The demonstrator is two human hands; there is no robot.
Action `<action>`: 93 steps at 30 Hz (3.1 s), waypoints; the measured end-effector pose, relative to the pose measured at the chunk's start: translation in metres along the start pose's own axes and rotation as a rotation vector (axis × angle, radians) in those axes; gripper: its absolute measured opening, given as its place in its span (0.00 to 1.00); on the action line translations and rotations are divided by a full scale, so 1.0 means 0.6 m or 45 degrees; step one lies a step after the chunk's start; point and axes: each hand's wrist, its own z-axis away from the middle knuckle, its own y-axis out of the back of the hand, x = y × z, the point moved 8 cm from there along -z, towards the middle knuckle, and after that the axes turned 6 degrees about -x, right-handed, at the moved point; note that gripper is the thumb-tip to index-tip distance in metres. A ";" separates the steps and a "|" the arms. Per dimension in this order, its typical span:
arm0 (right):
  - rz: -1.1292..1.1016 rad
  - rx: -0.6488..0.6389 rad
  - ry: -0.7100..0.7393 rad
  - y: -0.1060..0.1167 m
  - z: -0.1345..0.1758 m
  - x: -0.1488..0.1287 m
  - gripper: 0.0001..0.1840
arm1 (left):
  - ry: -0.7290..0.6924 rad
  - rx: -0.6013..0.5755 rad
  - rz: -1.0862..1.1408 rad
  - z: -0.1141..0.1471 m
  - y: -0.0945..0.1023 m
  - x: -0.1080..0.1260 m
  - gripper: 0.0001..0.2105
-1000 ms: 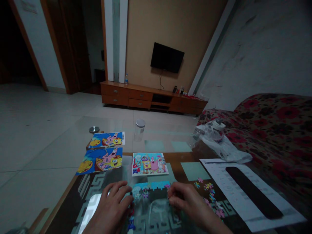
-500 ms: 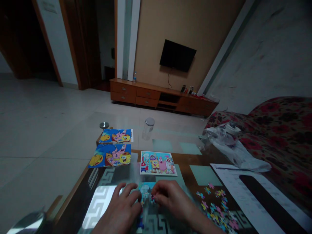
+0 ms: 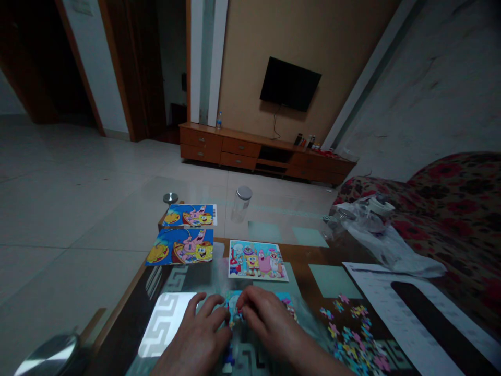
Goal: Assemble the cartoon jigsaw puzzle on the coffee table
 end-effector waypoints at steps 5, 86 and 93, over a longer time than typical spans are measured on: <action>-0.079 0.007 0.045 0.006 0.001 -0.011 0.15 | -0.002 0.007 0.048 0.000 0.000 -0.001 0.03; 0.413 0.050 0.030 -0.016 0.019 -0.014 0.10 | 0.142 -0.044 0.064 0.006 -0.034 -0.001 0.06; 0.433 0.047 -0.014 -0.018 0.018 -0.010 0.09 | 0.085 -0.016 0.097 0.006 -0.025 -0.004 0.04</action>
